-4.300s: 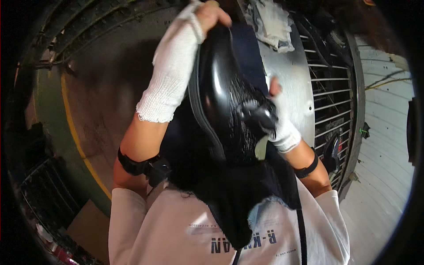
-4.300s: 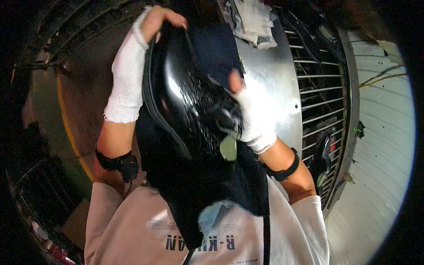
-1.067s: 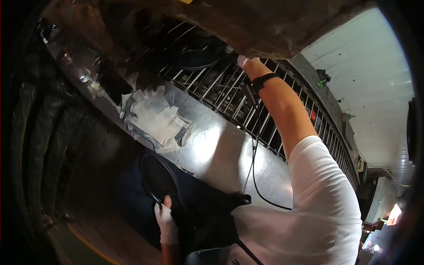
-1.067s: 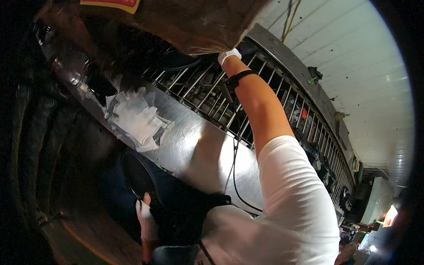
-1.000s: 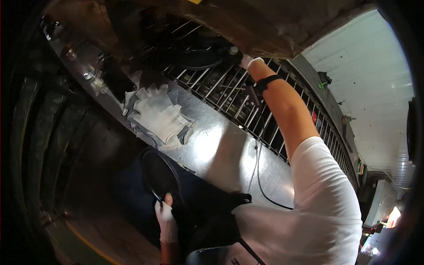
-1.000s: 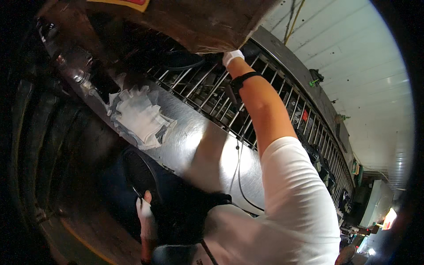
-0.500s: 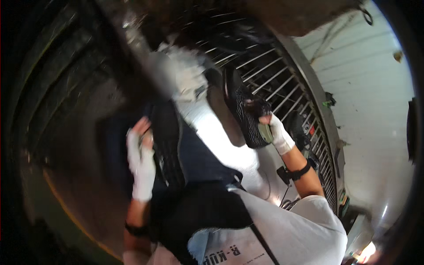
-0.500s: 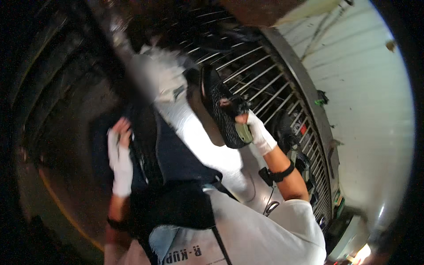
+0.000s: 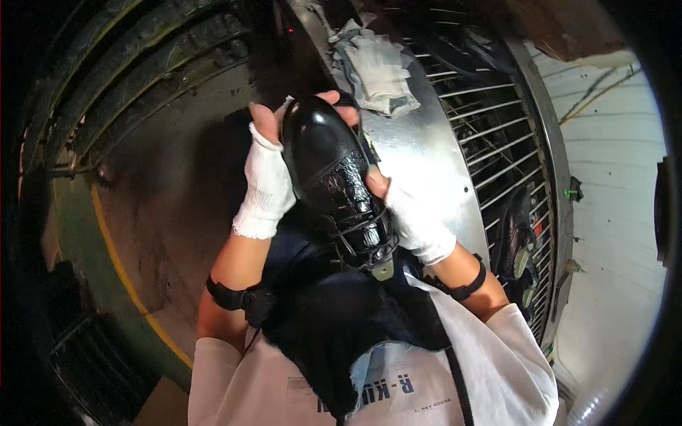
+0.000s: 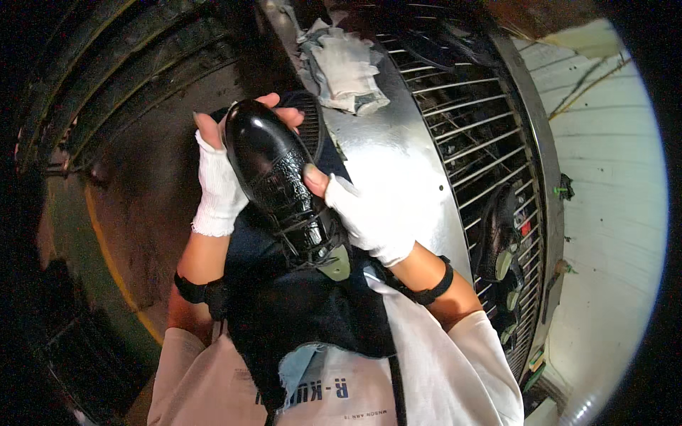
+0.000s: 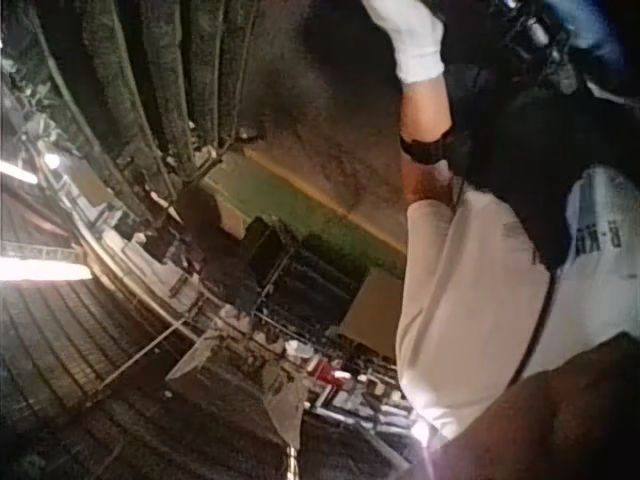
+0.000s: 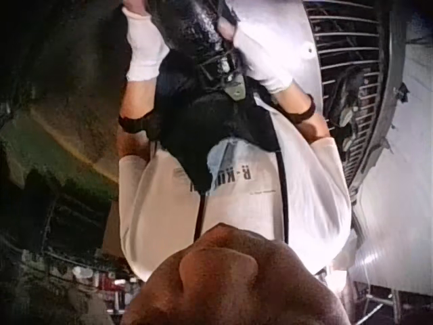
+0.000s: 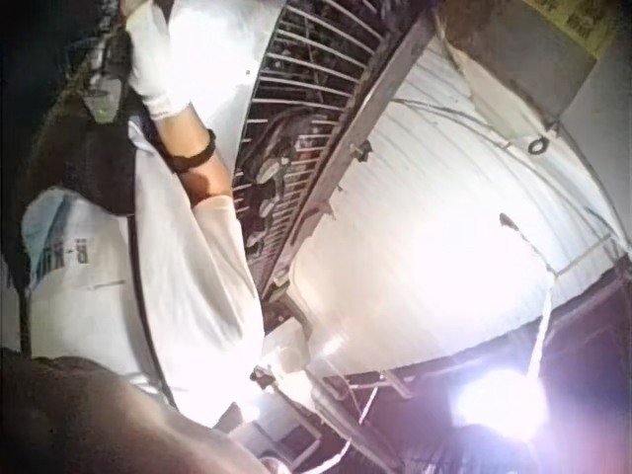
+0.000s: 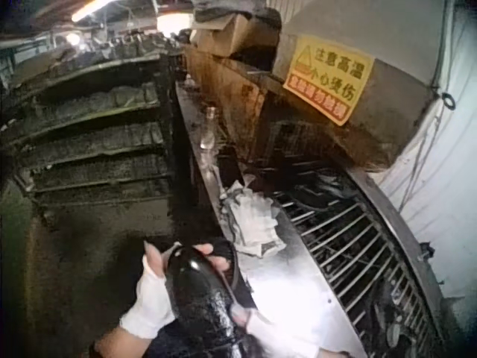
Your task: The recorder is seen assembling shoes by attaching soles to the upper parts and placing them on a conveyor belt in a factory setting.
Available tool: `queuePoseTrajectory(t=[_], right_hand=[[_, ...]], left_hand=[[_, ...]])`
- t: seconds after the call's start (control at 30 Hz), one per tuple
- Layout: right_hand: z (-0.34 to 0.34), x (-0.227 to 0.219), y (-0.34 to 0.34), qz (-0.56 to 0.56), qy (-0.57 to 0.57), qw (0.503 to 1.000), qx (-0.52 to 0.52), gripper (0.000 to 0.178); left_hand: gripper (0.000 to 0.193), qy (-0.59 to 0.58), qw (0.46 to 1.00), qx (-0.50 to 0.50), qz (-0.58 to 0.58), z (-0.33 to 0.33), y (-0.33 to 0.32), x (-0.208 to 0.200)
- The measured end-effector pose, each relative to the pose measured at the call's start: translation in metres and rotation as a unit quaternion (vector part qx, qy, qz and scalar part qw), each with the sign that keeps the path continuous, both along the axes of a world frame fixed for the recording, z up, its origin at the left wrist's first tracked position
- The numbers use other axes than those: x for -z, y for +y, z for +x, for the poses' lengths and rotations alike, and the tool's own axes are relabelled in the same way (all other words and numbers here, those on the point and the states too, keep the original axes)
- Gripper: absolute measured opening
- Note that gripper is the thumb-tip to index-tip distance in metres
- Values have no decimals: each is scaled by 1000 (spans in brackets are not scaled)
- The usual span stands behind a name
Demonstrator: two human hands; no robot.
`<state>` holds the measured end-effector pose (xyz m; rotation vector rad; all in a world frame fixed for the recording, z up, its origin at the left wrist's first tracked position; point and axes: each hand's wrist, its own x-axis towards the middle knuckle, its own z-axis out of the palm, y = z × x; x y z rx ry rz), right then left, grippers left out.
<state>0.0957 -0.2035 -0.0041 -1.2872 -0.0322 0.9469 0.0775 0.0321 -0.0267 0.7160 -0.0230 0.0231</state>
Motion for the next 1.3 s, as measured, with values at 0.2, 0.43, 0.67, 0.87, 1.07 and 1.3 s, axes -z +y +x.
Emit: queuePoseTrajectory(t=[0.2,0.43,0.67,0.87,1.07,1.3], right_hand=[[12,9,17,-16,-5,998,67,48],[26,18,9,-9,30,991,132,45],[9,19,51,122,168,978,-23,51],[0,26,51,108,125,985,-43,50],[1,21,49,95,96,990,-44,52],[-5,7,47,47,51,997,-28,56]], left_hand=[[59,93,801,-137,576,47,30,111],[53,190,949,-94,232,40,45,22],[59,2,998,-43,53,7,59,-7],[73,-14,988,-38,150,-7,53,-18],[77,-33,985,-21,171,-6,50,-18],[87,-21,987,5,160,-17,37,-28]])
